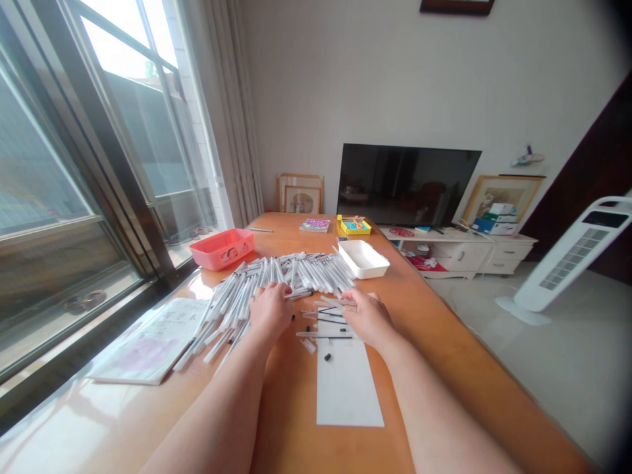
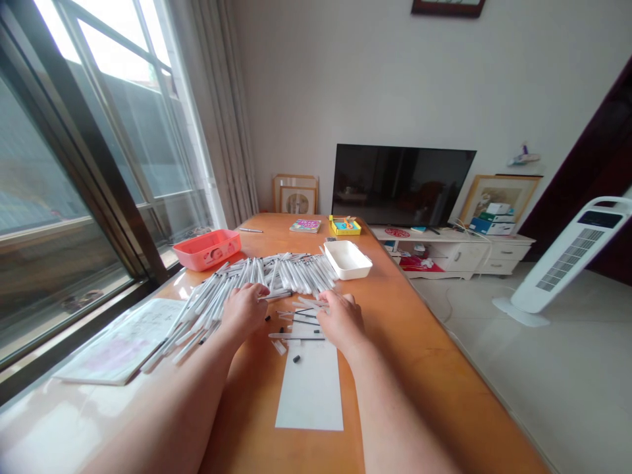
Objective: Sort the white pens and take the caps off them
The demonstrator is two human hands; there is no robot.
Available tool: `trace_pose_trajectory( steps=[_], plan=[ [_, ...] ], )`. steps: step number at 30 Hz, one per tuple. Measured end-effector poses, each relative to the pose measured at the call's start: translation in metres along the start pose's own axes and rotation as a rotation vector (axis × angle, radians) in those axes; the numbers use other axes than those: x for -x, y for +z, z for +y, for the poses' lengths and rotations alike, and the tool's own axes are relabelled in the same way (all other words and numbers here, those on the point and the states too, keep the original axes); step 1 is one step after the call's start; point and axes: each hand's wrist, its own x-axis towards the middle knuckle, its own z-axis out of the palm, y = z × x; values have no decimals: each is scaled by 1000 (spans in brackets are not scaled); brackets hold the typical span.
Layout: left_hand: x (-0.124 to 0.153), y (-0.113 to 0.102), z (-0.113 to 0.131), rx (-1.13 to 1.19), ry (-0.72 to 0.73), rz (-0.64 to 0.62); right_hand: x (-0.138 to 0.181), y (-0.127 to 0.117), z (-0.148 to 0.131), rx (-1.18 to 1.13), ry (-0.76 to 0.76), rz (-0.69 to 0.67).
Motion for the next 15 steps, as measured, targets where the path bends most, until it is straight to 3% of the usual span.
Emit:
trace_pose_trajectory(
  steps=[4,11,15],
  plan=[
    [4,1,0,-44,41,-16,2,1,-2,60,30,-38],
    [2,-1,-1,-58,-10,-53,2,-6,-3,64,100,-104],
    [2,-5,0,-46,8,-77,0,-7,-3,103,92,-83]
  ],
)
